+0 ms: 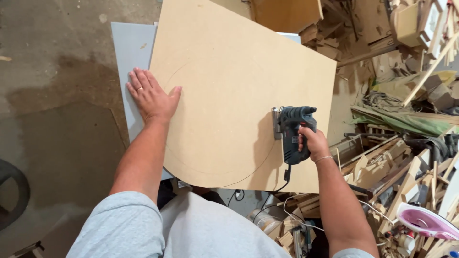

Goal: Cutting a circular shape from a wooden board using a jigsaw

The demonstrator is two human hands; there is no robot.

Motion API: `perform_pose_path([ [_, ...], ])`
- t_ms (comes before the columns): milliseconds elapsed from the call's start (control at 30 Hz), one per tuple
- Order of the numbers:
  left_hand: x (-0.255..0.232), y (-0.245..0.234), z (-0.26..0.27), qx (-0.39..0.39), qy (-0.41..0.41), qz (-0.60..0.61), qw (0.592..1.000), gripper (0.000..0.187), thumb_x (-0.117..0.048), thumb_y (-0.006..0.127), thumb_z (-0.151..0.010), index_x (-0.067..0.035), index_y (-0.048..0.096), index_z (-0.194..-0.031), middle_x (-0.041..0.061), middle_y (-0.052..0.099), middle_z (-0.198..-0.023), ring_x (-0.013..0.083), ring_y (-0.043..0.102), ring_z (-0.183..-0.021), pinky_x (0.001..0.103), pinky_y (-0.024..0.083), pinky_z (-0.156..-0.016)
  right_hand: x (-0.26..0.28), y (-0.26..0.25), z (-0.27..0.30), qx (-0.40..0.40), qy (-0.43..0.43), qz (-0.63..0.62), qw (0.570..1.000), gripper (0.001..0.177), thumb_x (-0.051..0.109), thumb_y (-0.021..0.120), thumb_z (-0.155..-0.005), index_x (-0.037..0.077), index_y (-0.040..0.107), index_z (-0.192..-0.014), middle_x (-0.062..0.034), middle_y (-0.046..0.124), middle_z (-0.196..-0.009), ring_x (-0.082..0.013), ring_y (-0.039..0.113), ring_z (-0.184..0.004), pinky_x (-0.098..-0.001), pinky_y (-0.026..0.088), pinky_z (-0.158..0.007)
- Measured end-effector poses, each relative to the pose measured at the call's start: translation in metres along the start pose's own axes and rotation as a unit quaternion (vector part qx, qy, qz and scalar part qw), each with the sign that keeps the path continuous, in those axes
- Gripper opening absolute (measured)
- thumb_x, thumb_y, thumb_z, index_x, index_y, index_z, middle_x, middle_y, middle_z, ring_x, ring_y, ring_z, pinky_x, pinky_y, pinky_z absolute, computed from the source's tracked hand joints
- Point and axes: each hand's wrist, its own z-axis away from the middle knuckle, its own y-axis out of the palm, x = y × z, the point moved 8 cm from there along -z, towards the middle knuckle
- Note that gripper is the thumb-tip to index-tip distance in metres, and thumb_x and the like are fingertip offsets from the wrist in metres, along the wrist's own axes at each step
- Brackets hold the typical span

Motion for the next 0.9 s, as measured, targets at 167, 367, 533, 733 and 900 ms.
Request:
perform_pose_path([
  [167, 0.0, 0.001, 0.0, 0.011, -0.004, 0.001, 1.0, 0.104, -0.062, 0.072, -0.085, 0.011, 0.04, -0.152, 0.03, 0.03, -0.162, 0.0448, 0.021, -0.153, 0.059, 0.015, -0.125, 0.0, -0.001, 0.001, -0.005, 0.005, 0.002, 1.0, 0.022, 0.019, 0.072, -0.087, 0.001, 0.063, -0.077, -0.0151, 0.053, -0.053, -0.024, 0.058, -0.038, -0.0409, 0.052, -0.038],
  [367, 0.0, 0.001, 0.0, 0.015, -0.007, 0.0, 1.0, 0.104, -0.062, 0.072, -0.084, 0.01, 0.04, -0.153, 0.029, 0.029, -0.163, 0.0438, 0.02, -0.154, 0.059, 0.013, -0.125, 0.003, -0.004, 0.002, -0.007, 0.0, 0.006, 1.0, 0.022, 0.017, 0.071, -0.088, 0.0, 0.062, -0.078, -0.0155, 0.052, -0.054, -0.0244, 0.057, -0.039, -0.0406, 0.051, -0.038],
  [533, -0.001, 0.001, 0.001, 0.012, 0.0, 0.003, 1.0, 0.105, -0.062, 0.073, -0.084, 0.01, 0.04, -0.153, 0.029, 0.03, -0.162, 0.0443, 0.02, -0.153, 0.059, 0.012, -0.125, 0.005, -0.005, -0.001, -0.009, -0.002, 0.007, 1.0, 0.021, 0.017, 0.07, -0.088, -0.001, 0.062, -0.079, -0.0145, 0.051, -0.054, -0.0228, 0.056, -0.039, -0.0389, 0.05, -0.038],
  [733, -0.001, 0.001, 0.0, 0.01, 0.005, 0.002, 1.0, 0.107, -0.061, 0.075, -0.082, 0.011, 0.039, -0.152, 0.029, 0.029, -0.162, 0.0444, 0.02, -0.153, 0.061, 0.014, -0.124, -0.003, -0.009, -0.011, -0.011, -0.008, 0.003, 1.0, 0.022, 0.017, 0.072, -0.089, 0.0, 0.062, -0.079, -0.0153, 0.052, -0.054, -0.0236, 0.057, -0.038, -0.0401, 0.051, -0.036],
  [900, 0.0, 0.003, 0.0, 0.001, 0.01, -0.003, 1.0, 0.107, -0.063, 0.076, -0.082, 0.011, 0.041, -0.151, 0.028, 0.031, -0.162, 0.0438, 0.021, -0.153, 0.061, 0.014, -0.124, -0.004, -0.012, -0.013, -0.012, -0.009, 0.004, 1.0, 0.021, 0.016, 0.072, -0.089, -0.001, 0.063, -0.08, -0.0154, 0.052, -0.055, -0.023, 0.056, -0.039, -0.0407, 0.052, -0.038],
])
